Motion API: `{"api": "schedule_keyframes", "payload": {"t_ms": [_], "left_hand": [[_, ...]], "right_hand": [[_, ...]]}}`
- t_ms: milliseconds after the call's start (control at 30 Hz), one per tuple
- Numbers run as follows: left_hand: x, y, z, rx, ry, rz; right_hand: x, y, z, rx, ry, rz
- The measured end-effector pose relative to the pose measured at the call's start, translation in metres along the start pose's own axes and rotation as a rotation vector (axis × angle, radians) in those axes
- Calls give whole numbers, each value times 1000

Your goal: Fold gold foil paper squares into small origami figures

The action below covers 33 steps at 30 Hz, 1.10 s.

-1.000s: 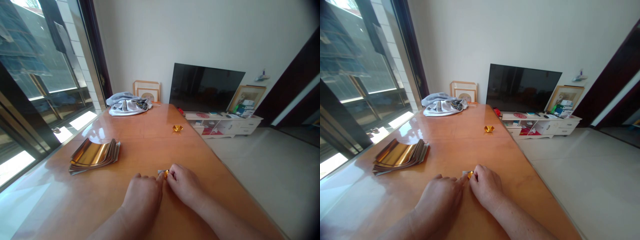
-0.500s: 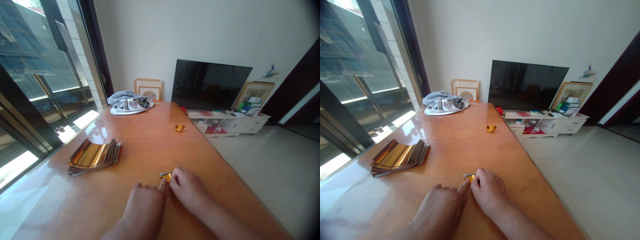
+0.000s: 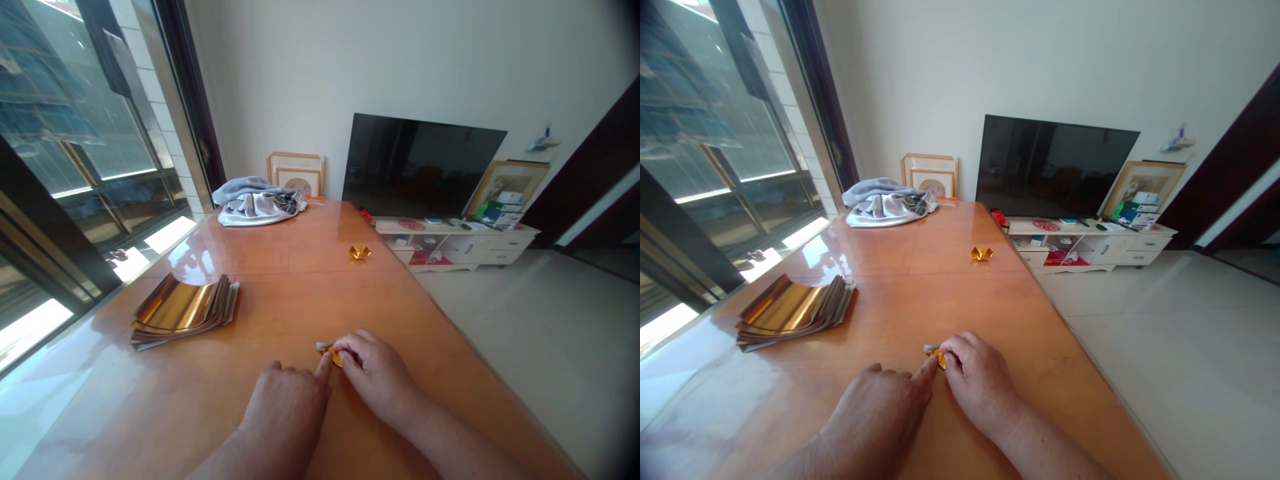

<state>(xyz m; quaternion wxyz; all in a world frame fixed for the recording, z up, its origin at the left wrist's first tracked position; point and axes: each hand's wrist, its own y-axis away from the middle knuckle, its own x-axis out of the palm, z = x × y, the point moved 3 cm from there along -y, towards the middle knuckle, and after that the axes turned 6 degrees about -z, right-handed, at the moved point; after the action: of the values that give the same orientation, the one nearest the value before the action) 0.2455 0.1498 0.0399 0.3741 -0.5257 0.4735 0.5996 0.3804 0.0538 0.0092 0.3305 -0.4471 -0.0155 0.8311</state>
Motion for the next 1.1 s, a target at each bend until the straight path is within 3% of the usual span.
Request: {"api": "schedule_keyframes", "payload": {"t_ms": [333,800,1100], "left_hand": [[4,-1,2,13,-23,-27],[-12,2,1,25,-26,-24],[-3,0,3,104,-67,-50]], "right_hand": [[0,1,3,2,87,15],[2,6,3,-45,149,30],[-3,10,14,-69,167,44]]}}
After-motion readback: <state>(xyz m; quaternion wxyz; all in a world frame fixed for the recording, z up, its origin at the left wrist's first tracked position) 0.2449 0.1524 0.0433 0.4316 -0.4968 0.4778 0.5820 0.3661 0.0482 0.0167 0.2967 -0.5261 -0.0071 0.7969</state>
